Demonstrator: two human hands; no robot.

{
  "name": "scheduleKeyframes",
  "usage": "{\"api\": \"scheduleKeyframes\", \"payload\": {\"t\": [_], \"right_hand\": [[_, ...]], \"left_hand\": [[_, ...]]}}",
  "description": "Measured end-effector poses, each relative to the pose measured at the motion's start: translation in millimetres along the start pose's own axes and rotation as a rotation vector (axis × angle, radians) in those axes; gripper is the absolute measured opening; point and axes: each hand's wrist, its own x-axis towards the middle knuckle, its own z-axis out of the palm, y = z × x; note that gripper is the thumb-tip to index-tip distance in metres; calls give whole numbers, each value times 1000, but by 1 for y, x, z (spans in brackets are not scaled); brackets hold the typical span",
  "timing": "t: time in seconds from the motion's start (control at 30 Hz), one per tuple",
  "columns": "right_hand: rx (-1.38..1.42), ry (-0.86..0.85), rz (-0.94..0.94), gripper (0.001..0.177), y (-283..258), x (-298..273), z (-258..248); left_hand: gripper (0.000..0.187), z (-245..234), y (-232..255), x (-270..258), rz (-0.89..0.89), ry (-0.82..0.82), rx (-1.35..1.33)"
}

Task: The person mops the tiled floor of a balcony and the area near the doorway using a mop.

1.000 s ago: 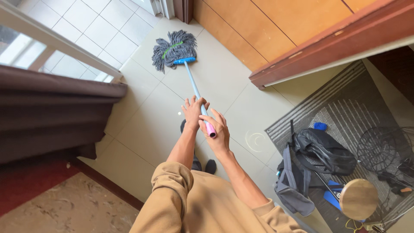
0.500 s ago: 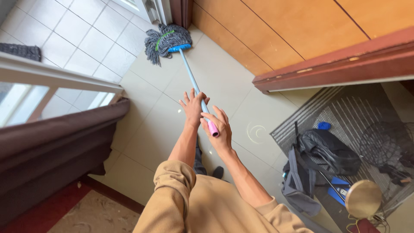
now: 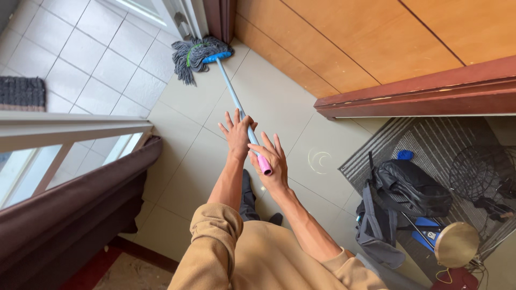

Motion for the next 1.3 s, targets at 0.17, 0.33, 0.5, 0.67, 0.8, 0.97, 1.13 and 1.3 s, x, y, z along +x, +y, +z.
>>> {"api": "scheduleKeyframes", "payload": {"t": [0.17, 0.33, 0.5, 0.67, 0.8, 0.97, 1.13, 1.3], "right_hand": [[24, -9, -52, 21, 1, 29, -5], [-29, -30, -38, 24, 1, 38, -2], [-90, -44, 10, 42, -1, 4, -4], [-149, -102, 38, 39, 3, -48, -22], [-118, -41, 53, 32, 8, -85, -37], [6, 111, -51, 22, 6, -120, -60], [61, 215, -92, 13, -17, -158, -75], [64, 298, -71, 14, -27, -218, -76]], "left_hand": [[22, -3, 3, 30, 29, 15, 9], [27, -18, 10, 31, -30, 1, 2], [34, -29, -1, 7, 9, -110, 71], [38, -5, -8, -48, -53, -97, -22], [44, 14, -2, -83, -103, -47, -78], [45, 20, 22, -119, -52, -23, -170], [44, 27, 31, -153, 4, -17, -153], [40, 40, 19, -210, 108, -110, -112]]}}
